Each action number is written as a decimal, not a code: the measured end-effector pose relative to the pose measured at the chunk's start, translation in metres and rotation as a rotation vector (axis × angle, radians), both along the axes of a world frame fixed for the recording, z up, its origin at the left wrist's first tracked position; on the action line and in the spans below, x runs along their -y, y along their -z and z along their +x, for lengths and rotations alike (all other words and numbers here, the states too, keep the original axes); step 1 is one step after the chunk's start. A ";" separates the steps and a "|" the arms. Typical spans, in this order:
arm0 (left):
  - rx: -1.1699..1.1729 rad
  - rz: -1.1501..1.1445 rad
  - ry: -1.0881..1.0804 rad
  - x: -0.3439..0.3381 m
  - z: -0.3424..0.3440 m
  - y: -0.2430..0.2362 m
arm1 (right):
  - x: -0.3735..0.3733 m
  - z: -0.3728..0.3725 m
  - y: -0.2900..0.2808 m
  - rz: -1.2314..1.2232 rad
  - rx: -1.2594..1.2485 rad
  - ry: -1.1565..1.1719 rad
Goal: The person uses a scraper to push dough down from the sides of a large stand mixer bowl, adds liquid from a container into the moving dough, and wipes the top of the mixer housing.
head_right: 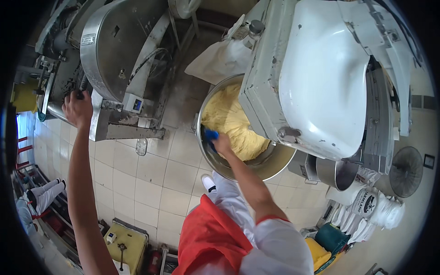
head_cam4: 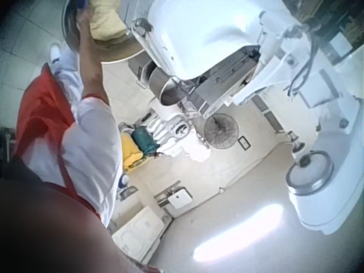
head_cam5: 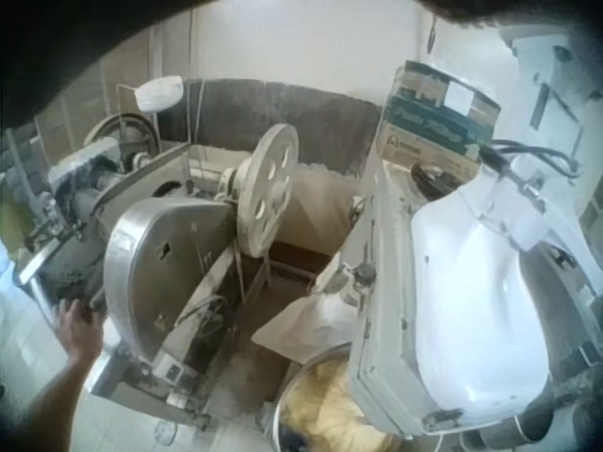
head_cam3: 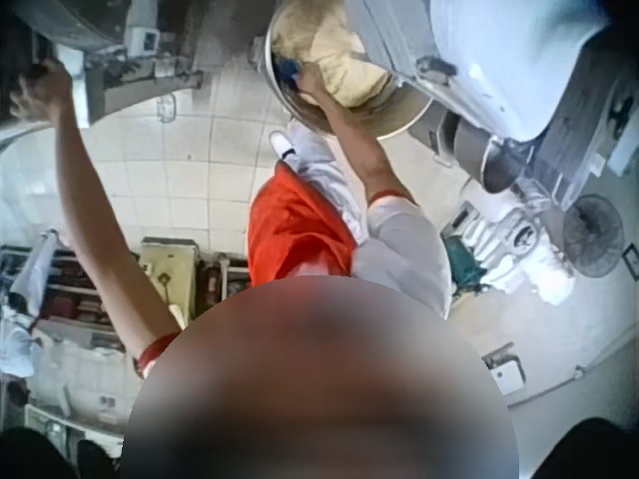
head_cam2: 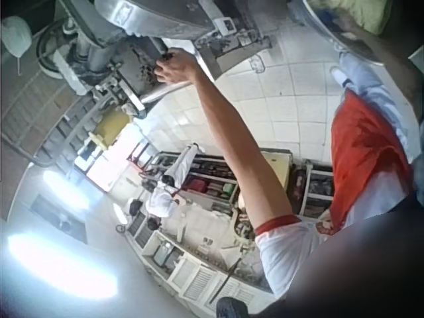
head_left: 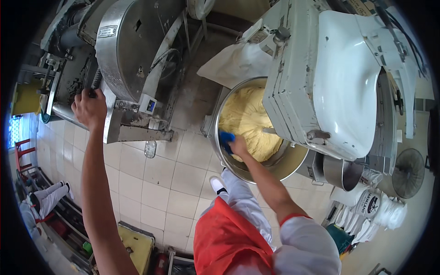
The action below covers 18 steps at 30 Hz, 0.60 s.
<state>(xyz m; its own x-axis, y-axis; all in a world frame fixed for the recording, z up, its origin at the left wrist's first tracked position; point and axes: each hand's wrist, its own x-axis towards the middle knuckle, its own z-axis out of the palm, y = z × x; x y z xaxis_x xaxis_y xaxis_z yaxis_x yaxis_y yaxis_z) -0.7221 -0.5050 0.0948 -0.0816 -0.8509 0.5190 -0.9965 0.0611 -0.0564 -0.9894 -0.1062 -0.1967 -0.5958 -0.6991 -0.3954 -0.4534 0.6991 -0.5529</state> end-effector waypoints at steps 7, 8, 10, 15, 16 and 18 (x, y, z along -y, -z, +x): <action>-0.003 -0.053 0.024 0.002 0.018 0.012 | -0.119 0.000 -0.138 -0.023 0.211 -0.191; 0.013 -0.054 0.019 0.003 0.023 0.014 | -0.112 0.008 -0.126 0.007 0.211 -0.253; 0.032 -0.048 -0.005 0.002 0.035 0.018 | -0.081 0.040 -0.072 -0.162 0.183 -0.192; -0.009 -0.080 0.034 0.005 -0.002 0.003 | 0.087 0.004 0.083 -0.078 -0.365 0.133; 0.021 -0.038 0.058 0.005 0.000 0.011 | 0.094 0.000 0.089 -0.003 -0.309 0.244; 0.034 0.004 0.027 -0.001 -0.001 0.008 | 0.091 0.002 0.079 0.005 -0.245 0.331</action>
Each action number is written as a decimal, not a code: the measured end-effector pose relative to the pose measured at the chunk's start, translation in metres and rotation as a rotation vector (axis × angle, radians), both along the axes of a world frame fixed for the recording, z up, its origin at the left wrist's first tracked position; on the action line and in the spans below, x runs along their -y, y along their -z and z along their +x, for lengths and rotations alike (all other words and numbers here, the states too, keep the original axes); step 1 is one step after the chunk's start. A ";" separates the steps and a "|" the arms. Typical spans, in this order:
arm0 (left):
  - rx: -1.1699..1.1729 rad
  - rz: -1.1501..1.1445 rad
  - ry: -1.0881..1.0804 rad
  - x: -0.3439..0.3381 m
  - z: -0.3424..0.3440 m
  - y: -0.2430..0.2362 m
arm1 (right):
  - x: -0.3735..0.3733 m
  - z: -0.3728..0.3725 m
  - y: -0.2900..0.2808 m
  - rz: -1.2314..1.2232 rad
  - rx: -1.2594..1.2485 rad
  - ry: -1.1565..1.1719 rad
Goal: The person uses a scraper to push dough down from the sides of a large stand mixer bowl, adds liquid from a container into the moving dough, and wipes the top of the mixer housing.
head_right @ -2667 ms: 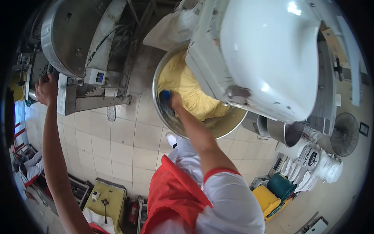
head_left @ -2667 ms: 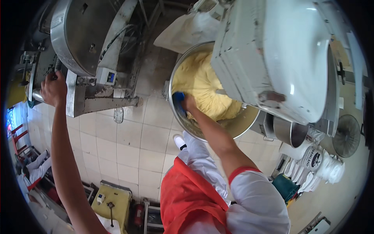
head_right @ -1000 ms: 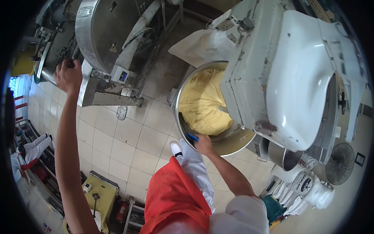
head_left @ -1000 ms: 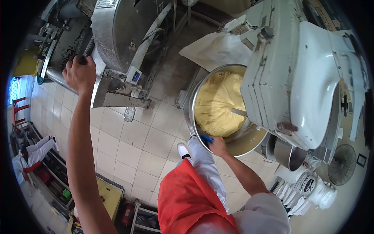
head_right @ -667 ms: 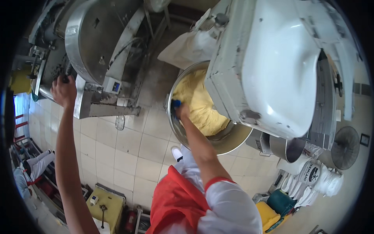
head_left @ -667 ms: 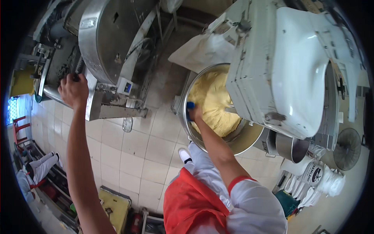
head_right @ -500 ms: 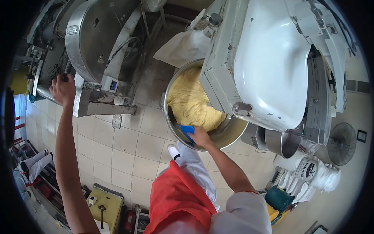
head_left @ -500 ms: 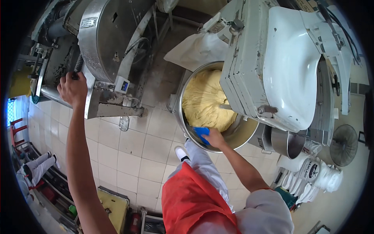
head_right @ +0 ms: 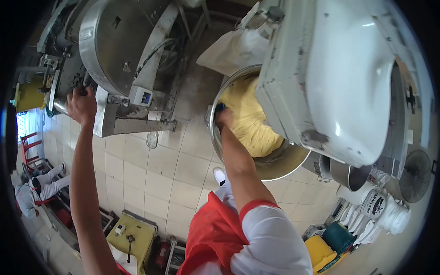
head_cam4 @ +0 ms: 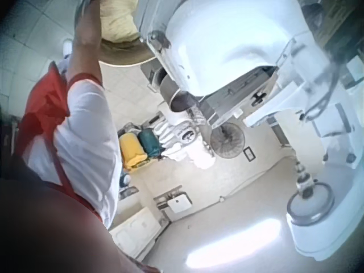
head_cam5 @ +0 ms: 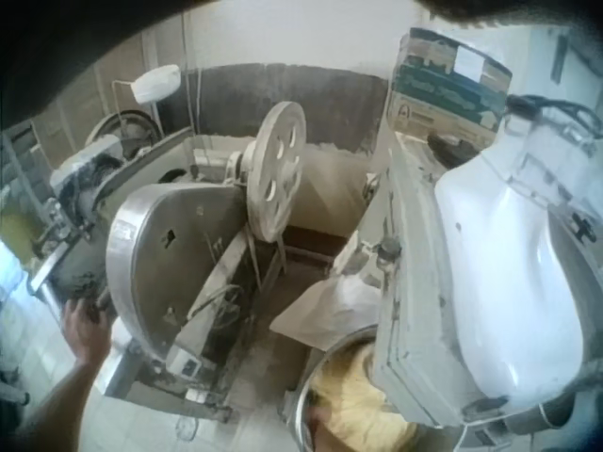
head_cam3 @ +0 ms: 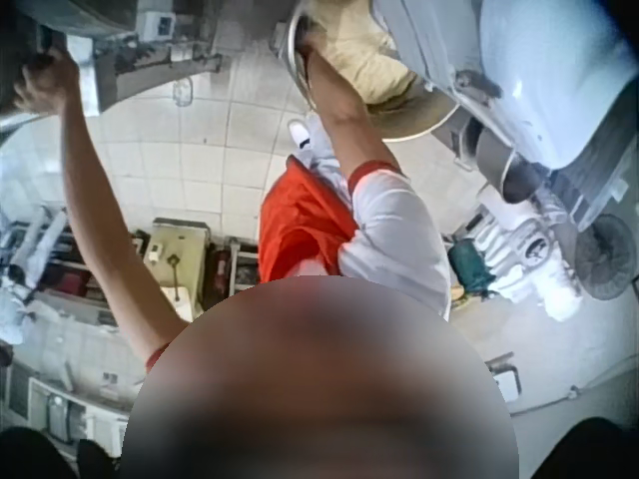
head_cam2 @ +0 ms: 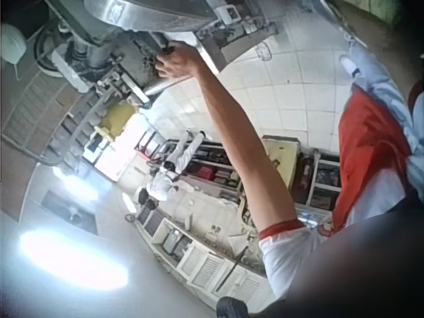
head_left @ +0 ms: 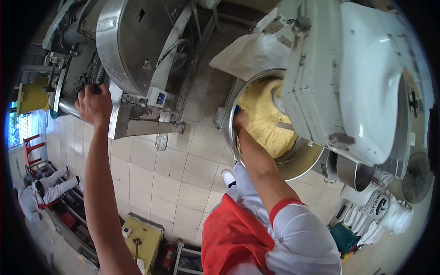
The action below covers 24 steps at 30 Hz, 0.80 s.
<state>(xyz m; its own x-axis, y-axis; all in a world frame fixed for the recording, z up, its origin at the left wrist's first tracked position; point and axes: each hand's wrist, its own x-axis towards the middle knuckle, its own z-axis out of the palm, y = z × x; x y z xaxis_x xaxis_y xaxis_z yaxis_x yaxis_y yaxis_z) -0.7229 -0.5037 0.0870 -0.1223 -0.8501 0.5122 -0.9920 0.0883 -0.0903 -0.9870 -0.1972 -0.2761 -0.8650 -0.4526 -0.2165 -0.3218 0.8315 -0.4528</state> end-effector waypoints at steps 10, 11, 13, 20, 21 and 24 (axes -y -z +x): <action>-0.033 -0.051 -0.004 -0.003 0.022 0.000 | -0.214 0.014 -0.173 0.051 0.244 -0.681; -0.029 -0.047 -0.007 -0.003 0.024 0.000 | -0.202 0.021 -0.174 -0.046 0.238 -0.743; -0.012 -0.063 -0.011 -0.003 0.029 0.001 | -0.129 0.044 -0.130 -0.243 0.435 -0.503; -0.028 -0.008 0.005 -0.005 0.006 -0.008 | -0.026 0.003 -0.016 -0.052 0.005 -0.121; -0.011 0.001 -0.011 -0.002 0.008 -0.005 | -0.046 0.008 -0.035 -0.089 0.081 -0.160; -0.009 -0.013 -0.029 -0.001 0.025 -0.007 | -0.123 0.018 -0.145 -0.091 0.393 -0.408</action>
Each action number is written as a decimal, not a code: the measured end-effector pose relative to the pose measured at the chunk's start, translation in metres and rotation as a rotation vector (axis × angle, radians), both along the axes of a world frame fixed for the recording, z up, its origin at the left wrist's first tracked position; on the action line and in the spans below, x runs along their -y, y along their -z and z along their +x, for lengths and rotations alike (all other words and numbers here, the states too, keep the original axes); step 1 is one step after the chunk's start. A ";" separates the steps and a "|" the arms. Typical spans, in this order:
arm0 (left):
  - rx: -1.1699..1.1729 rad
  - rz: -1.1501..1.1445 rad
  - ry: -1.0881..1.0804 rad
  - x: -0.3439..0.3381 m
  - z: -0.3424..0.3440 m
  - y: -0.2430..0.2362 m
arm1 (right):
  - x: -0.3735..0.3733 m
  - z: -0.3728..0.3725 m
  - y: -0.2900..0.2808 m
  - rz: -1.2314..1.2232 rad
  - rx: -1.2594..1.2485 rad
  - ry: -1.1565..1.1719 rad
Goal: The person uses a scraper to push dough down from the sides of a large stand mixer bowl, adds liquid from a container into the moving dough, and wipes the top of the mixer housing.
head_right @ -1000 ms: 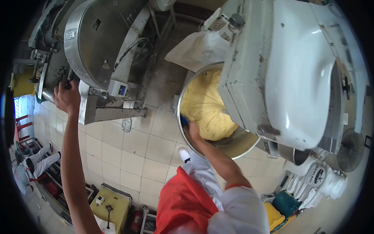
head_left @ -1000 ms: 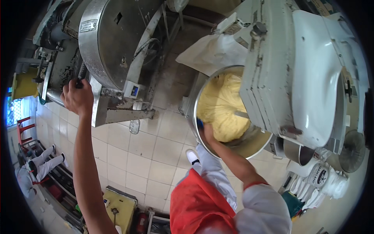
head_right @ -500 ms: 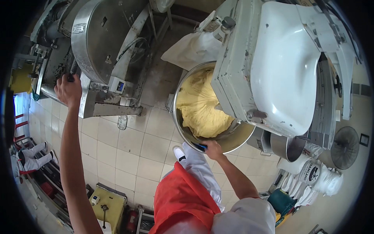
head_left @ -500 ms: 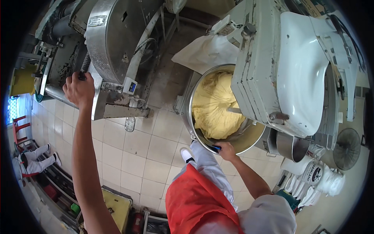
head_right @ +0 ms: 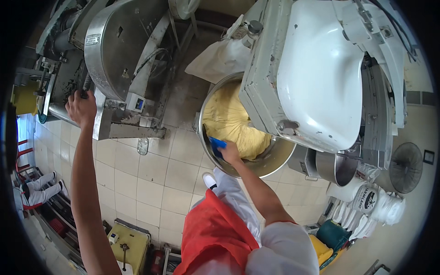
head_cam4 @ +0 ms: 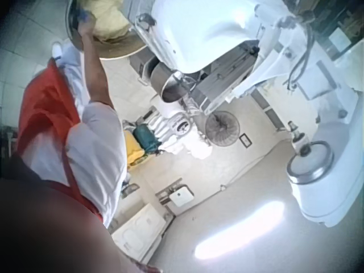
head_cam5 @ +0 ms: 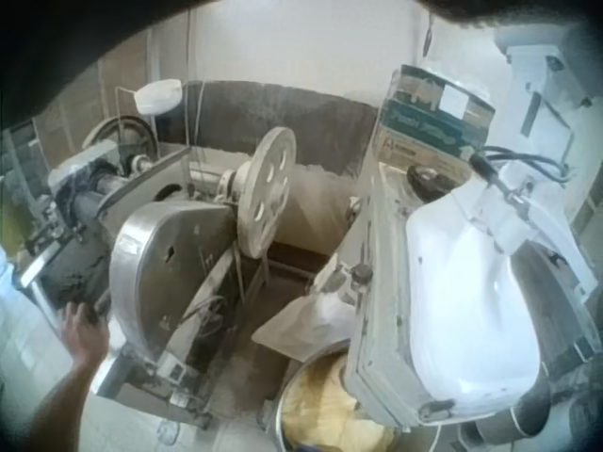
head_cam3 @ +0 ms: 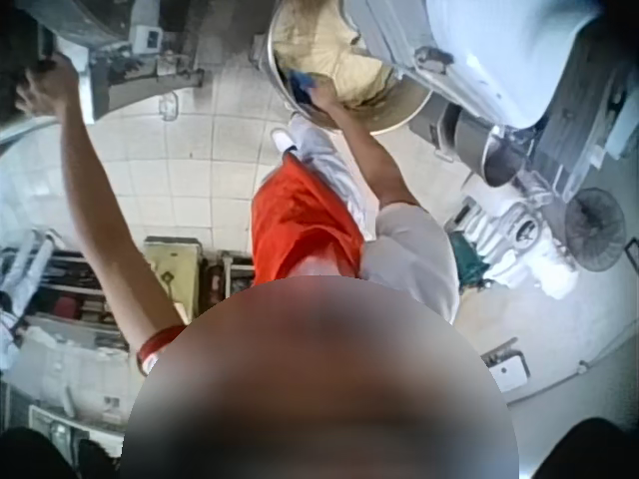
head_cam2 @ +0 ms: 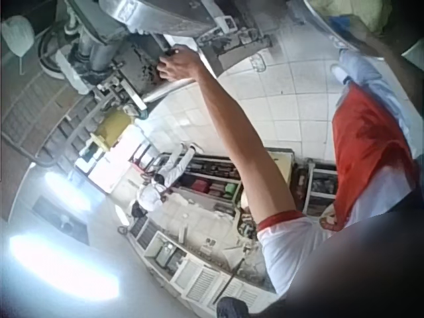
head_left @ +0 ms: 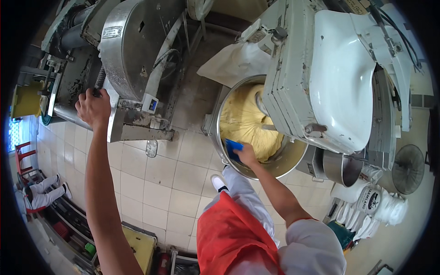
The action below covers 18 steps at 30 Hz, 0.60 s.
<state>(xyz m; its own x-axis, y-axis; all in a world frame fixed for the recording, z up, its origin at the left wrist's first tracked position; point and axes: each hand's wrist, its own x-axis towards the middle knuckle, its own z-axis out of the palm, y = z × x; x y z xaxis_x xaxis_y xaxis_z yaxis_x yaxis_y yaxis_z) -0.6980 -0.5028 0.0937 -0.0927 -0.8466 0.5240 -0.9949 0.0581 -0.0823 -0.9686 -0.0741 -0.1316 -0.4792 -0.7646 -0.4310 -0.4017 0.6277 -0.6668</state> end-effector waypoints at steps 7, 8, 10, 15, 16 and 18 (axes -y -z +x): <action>0.021 -0.065 0.052 0.003 -0.005 0.004 | -0.114 -0.032 -0.054 0.238 0.330 0.209; 0.013 -0.088 0.077 0.005 -0.005 0.009 | -0.103 -0.020 -0.044 0.127 0.163 0.011; 0.021 -0.073 0.074 0.007 0.000 0.013 | -0.062 0.010 -0.016 0.037 -0.034 -0.107; -0.003 -0.082 0.028 0.002 -0.003 0.015 | 0.081 0.025 0.070 0.102 -0.190 0.051; -0.011 -0.078 0.015 0.002 -0.001 0.018 | 0.087 0.025 0.078 0.137 -0.254 -0.022; 0.020 -0.026 0.017 -0.001 -0.015 0.015 | 0.078 0.012 0.115 0.203 -0.440 -0.171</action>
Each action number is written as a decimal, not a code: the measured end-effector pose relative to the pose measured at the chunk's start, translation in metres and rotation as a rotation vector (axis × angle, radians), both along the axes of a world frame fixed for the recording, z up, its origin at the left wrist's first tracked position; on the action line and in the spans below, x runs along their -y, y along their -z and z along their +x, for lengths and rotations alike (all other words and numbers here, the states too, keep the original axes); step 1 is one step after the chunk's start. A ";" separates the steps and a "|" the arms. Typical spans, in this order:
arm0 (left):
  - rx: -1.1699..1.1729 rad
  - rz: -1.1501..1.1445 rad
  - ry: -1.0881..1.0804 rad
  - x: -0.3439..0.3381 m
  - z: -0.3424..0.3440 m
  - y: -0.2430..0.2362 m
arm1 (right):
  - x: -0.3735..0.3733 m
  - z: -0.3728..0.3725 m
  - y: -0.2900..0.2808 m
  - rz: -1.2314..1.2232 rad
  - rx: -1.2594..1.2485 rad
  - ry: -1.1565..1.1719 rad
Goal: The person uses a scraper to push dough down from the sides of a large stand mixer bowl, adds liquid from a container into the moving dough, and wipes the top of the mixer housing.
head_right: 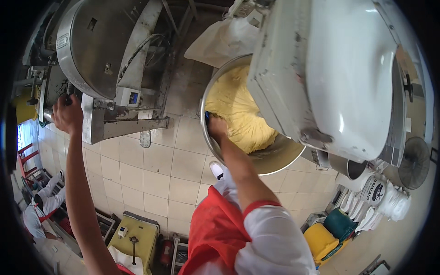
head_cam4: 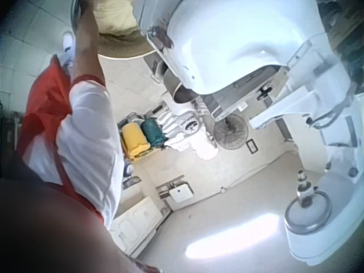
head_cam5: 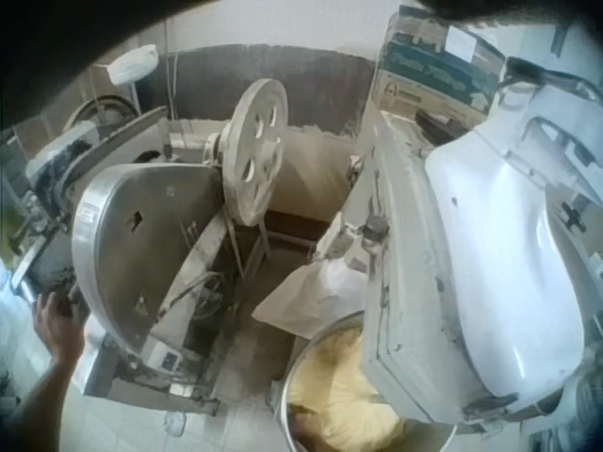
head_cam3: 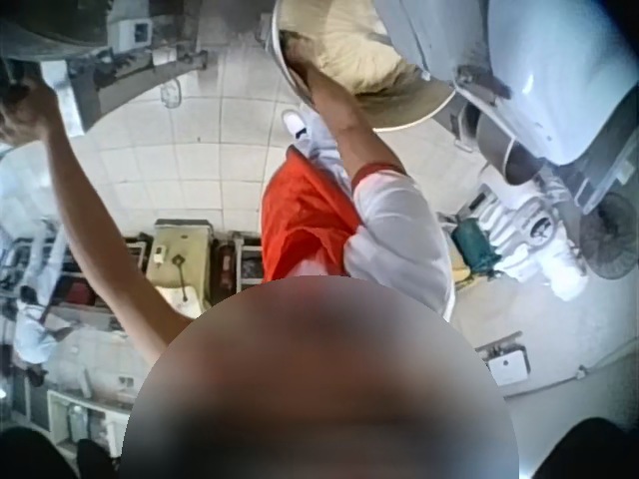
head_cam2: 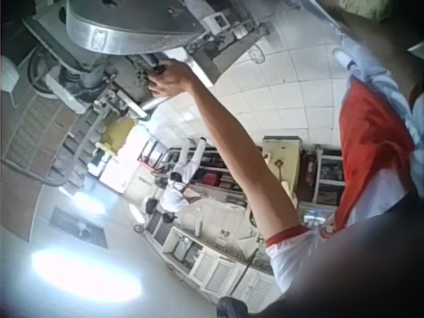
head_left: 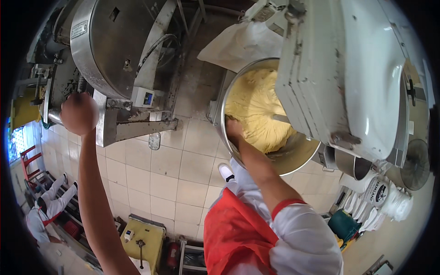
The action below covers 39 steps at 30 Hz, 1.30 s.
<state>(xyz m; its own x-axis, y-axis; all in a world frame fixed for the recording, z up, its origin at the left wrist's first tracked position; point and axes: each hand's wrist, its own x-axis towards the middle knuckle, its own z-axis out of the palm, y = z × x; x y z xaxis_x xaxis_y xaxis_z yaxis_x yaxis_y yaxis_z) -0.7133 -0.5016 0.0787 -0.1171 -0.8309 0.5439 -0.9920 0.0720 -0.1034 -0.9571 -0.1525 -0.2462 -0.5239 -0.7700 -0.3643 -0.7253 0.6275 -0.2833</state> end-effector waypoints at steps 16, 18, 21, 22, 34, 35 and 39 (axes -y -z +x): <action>0.009 0.046 -0.024 0.001 0.002 -0.011 | -0.201 -0.062 -0.147 0.118 0.382 0.185; 0.025 0.019 -0.032 0.002 0.011 -0.006 | -0.162 -0.024 -0.140 -0.063 0.592 0.069; 0.006 0.007 -0.033 -0.002 0.003 -0.007 | -0.078 0.023 -0.063 -0.241 0.420 0.223; -0.026 0.013 -0.049 -0.002 -0.003 -0.009 | -0.042 0.021 -0.041 -0.352 0.356 0.308; -0.006 0.014 -0.025 -0.006 0.002 -0.022 | -0.116 -0.046 -0.104 -0.307 0.275 0.663; -0.013 0.021 -0.034 -0.007 0.003 -0.021 | -0.139 -0.054 -0.127 -0.252 0.376 0.647; -0.037 0.004 -0.023 -0.001 0.000 -0.012 | -0.187 -0.038 -0.123 -0.085 0.399 0.110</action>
<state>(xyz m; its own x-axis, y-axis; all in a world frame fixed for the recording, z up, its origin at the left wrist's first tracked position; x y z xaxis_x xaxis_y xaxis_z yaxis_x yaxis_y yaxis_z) -0.7132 -0.5011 0.0911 -0.0780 -0.8351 0.5445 -0.9966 0.0497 -0.0664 -0.9955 0.0350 -0.1234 -0.4353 -0.7532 -0.4931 -0.4779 0.6575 -0.5825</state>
